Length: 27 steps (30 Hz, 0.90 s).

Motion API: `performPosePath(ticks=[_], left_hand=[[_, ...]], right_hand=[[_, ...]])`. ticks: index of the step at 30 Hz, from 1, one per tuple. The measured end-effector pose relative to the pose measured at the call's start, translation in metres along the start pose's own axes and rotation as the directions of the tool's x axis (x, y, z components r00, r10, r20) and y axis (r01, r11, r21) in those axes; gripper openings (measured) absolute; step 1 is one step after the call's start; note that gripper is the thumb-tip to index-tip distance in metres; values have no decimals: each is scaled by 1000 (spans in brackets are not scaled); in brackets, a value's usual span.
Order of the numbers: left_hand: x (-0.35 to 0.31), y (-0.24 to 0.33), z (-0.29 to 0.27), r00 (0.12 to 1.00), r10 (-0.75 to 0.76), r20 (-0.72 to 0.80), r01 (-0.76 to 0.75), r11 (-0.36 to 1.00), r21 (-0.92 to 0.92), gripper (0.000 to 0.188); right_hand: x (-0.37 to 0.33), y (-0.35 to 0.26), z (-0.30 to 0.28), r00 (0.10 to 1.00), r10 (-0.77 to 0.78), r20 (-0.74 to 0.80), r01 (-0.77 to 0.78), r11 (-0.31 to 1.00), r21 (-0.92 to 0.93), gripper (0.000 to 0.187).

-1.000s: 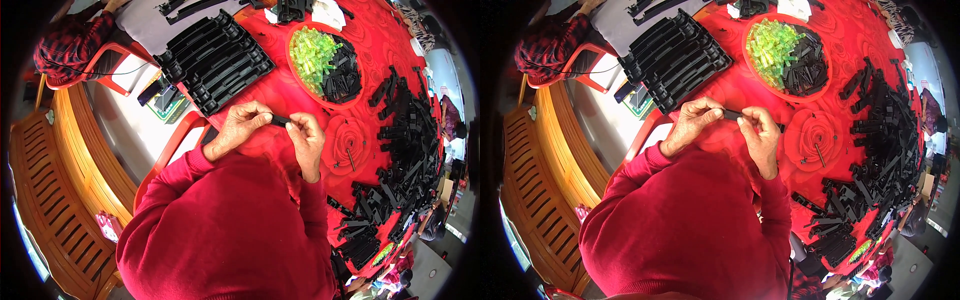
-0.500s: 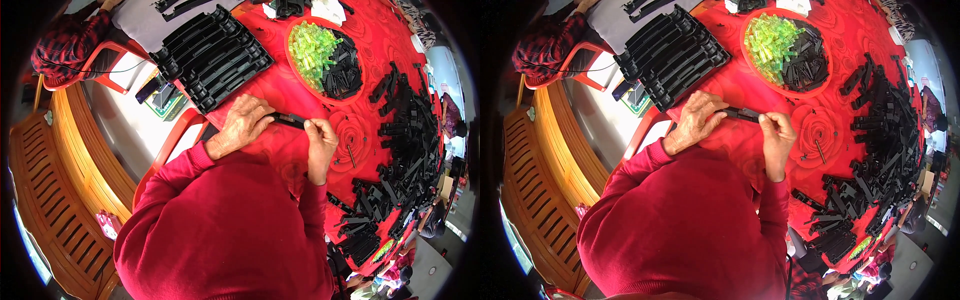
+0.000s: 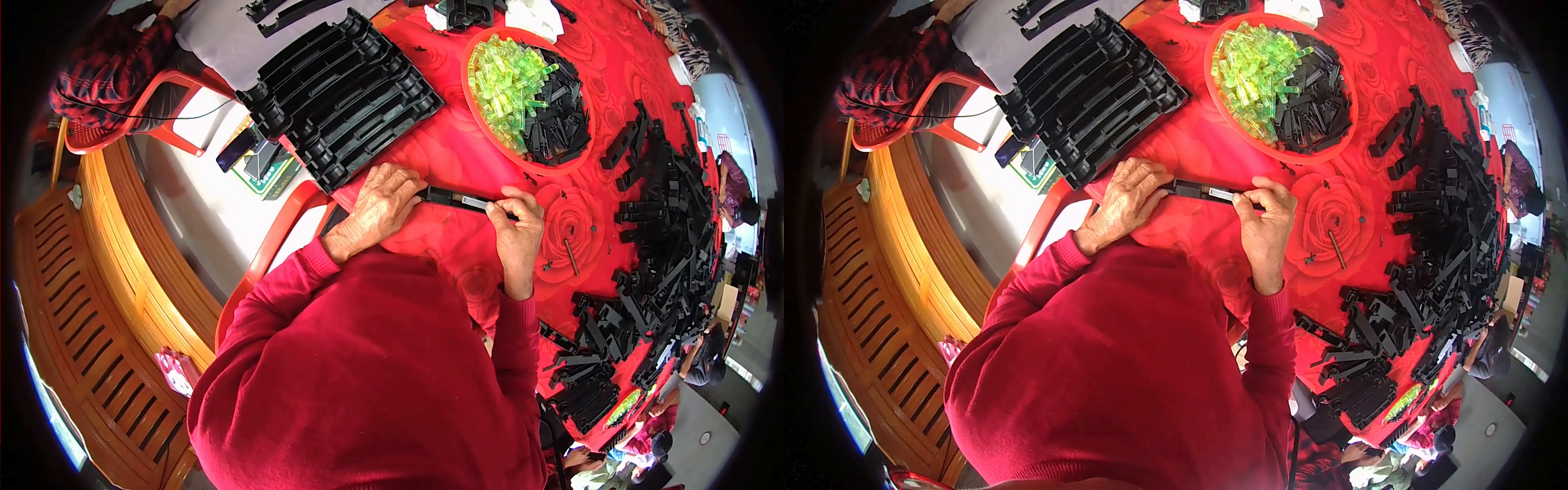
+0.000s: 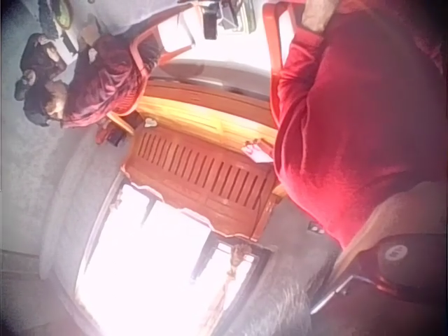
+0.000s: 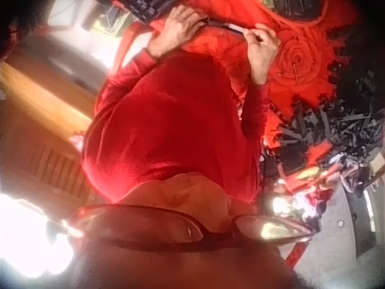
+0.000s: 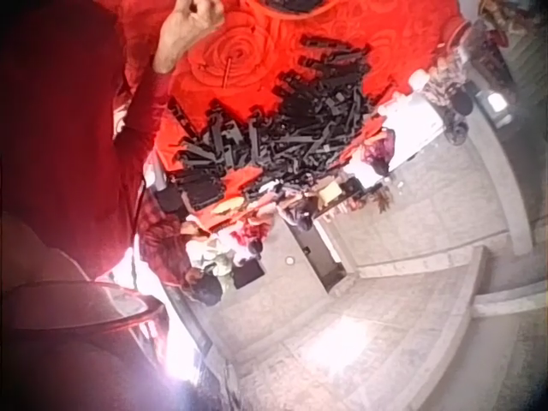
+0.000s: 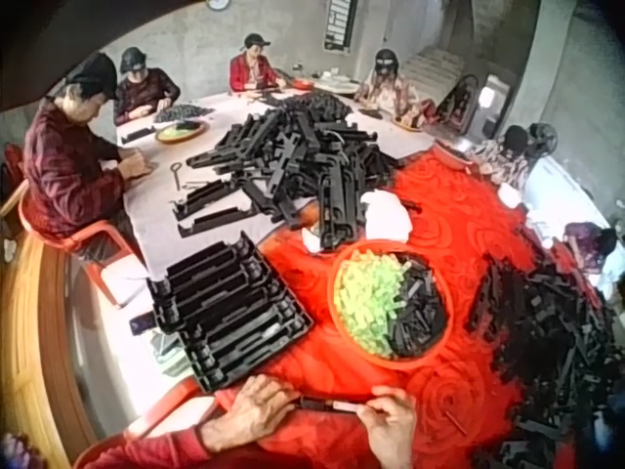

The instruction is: The person assembles spirit levels by inserting bubble vials and small clips into plastic frames by hand.

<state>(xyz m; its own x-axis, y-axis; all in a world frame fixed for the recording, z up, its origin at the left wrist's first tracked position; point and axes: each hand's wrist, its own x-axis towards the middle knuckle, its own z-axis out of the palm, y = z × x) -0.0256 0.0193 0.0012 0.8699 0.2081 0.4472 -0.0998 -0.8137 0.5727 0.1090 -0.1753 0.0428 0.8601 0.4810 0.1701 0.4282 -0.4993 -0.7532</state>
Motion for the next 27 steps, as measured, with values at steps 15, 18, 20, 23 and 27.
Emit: performPosePath(ticks=[15, 18, 20, 23, 27], left_hand=[[-3, -1, 1, 1000, -11, 7, 11, 1000, -15, 30], [-3, 1, -1, 1000, -17, 10, 17, 1000, -24, 30], [-3, 1, -1, 1000, -16, 7, 16, 999, -36, 30], [-4, 0, 2, 1000, -23, 8, 23, 1000, -13, 30], [-3, 1, 0, 1000, -27, 6, 27, 1000, -13, 29]], right_hand=[[2, -1, 16, 1000, 20, 20, -19, 996, -84, 9], [1, -2, 17, 999, 31, 20, -29, 994, -107, 9], [1, -1, 17, 999, 33, 21, -31, 997, -76, 9], [1, -6, 16, 999, 28, 32, -25, 995, -102, 9], [2, -2, 17, 999, 36, 26, -34, 997, -75, 9]])
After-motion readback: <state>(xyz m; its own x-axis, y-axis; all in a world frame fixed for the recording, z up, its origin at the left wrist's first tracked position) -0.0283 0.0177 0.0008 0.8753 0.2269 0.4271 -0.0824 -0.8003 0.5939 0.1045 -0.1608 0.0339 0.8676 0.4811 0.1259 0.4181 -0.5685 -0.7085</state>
